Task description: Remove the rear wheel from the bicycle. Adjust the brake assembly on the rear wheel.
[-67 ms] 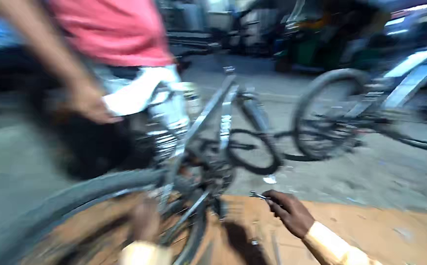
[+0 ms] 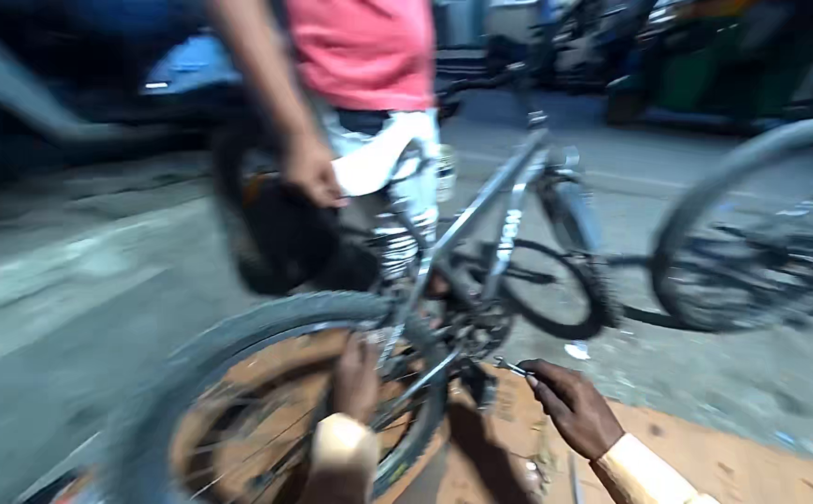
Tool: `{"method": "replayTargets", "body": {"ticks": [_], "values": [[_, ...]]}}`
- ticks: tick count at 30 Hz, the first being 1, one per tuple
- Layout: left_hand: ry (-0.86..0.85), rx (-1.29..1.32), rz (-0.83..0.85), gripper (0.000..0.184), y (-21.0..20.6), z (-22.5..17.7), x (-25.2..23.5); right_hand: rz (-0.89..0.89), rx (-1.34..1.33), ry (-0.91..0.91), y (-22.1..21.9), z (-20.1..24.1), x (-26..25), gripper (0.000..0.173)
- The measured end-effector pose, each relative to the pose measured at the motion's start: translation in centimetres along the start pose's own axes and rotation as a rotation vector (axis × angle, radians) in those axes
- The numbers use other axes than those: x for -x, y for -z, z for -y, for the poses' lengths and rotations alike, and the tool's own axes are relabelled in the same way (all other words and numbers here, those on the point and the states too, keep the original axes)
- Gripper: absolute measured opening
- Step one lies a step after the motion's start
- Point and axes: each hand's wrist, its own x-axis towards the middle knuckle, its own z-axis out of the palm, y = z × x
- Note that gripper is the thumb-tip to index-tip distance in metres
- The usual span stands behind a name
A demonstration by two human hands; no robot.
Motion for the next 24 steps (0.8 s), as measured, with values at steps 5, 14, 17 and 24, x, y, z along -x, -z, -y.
{"method": "replayTargets", "body": {"ticks": [5,14,17,24], "values": [[-0.040,-0.031,0.013,0.038,0.7,2.7,-1.0,-0.007,0.079,0.124,-7.9,3.5,-7.9,0.032],[-0.153,-0.123,0.002,0.049,0.5,3.6,-1.1,0.107,0.151,0.223,-11.3,5.8,-11.7,0.030],[-0.133,-0.102,0.004,0.046,0.2,3.3,-1.1,0.174,0.142,0.142,-11.3,5.5,-11.4,0.032],[-0.060,-0.133,-0.005,0.043,-0.2,2.3,-1.0,0.217,0.097,0.091,-11.9,6.3,-12.0,0.032]]}}
